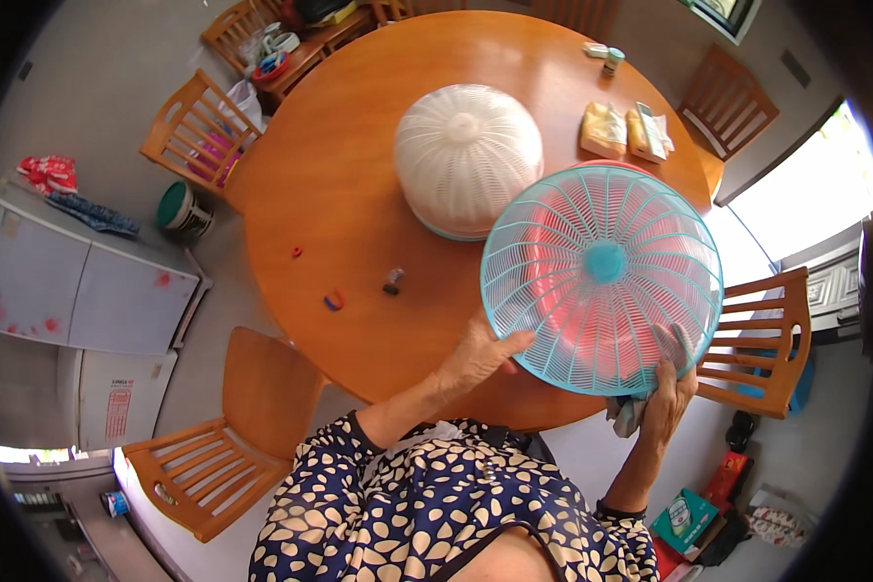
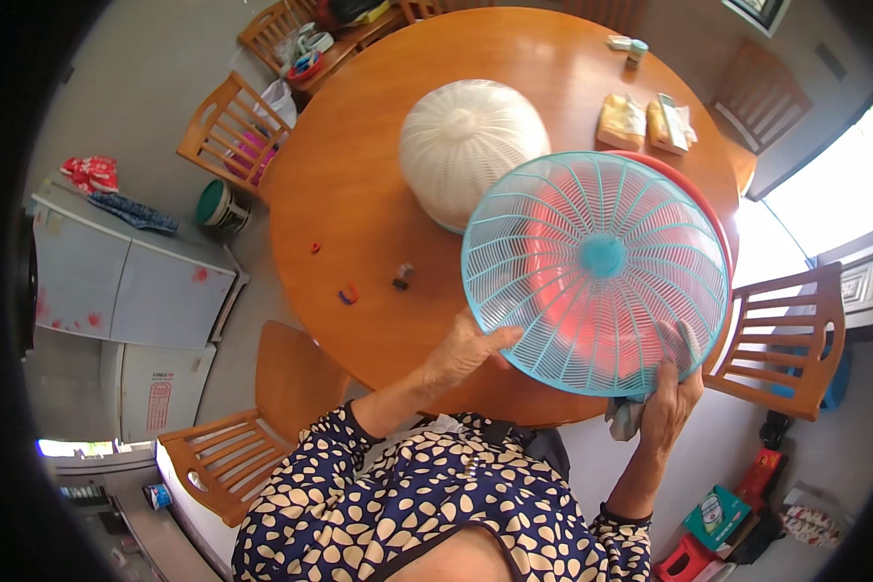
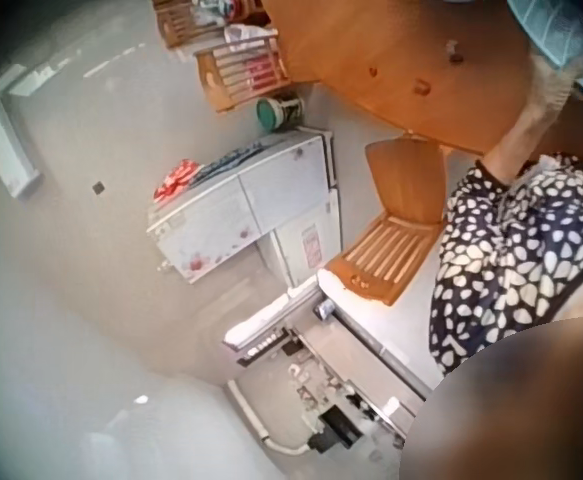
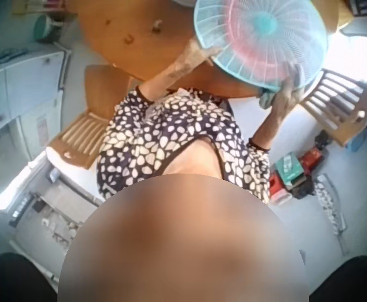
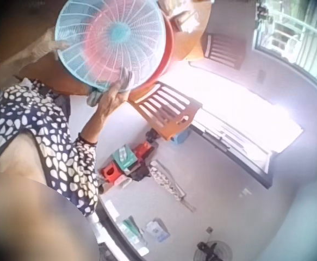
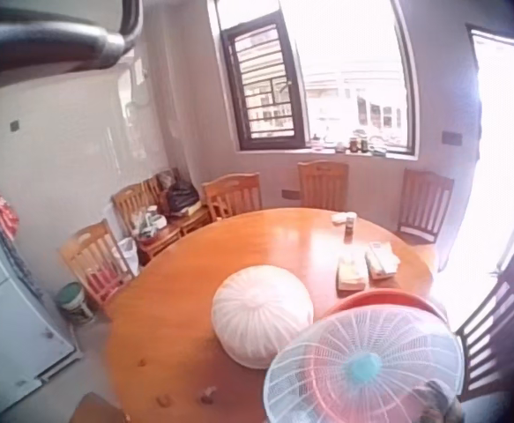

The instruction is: The person retrieves a light blue plastic basket and a red basin from a kitchen cabinet. They then wipe the table surface with a cloth. The person proceeds to wipe the light blue basket and a white plastic basket with the cloth, cleaning them thoroughly. Finally, they use a tissue to wipe the white basket.

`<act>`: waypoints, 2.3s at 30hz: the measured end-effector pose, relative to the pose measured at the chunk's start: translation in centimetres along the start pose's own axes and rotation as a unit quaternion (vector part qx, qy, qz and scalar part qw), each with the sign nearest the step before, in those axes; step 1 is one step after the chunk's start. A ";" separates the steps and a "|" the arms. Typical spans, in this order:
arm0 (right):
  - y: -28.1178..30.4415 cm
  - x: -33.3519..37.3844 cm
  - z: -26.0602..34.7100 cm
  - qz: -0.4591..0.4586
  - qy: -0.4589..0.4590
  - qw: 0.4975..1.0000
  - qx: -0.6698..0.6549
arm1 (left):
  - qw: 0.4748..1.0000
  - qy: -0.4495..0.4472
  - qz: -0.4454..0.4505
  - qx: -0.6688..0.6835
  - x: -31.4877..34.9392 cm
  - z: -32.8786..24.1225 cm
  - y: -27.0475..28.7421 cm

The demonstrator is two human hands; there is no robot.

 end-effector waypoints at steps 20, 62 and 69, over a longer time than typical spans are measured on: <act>-21.8 6.5 10.3 0.222 0.434 0.852 0.192 | 0.749 -0.249 0.099 0.606 12.4 -8.9 16.2; -31.3 -15.2 -12.0 -0.101 -0.133 0.896 -0.411 | 0.991 0.095 0.075 0.063 -25.9 -5.9 29.8; -33.7 -15.6 -12.0 -0.090 -0.060 0.889 -0.444 | 0.991 0.105 0.048 0.072 -21.9 -5.7 32.3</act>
Point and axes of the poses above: each hand's wrist, its own x-axis away from the middle knuckle, its own y-axis out of the back of the hand, z = x × y, the point moved 10 cm from there along -x, towards the middle knuckle, and after that the axes turned 10 degrees about z, right-handed, at the moved point
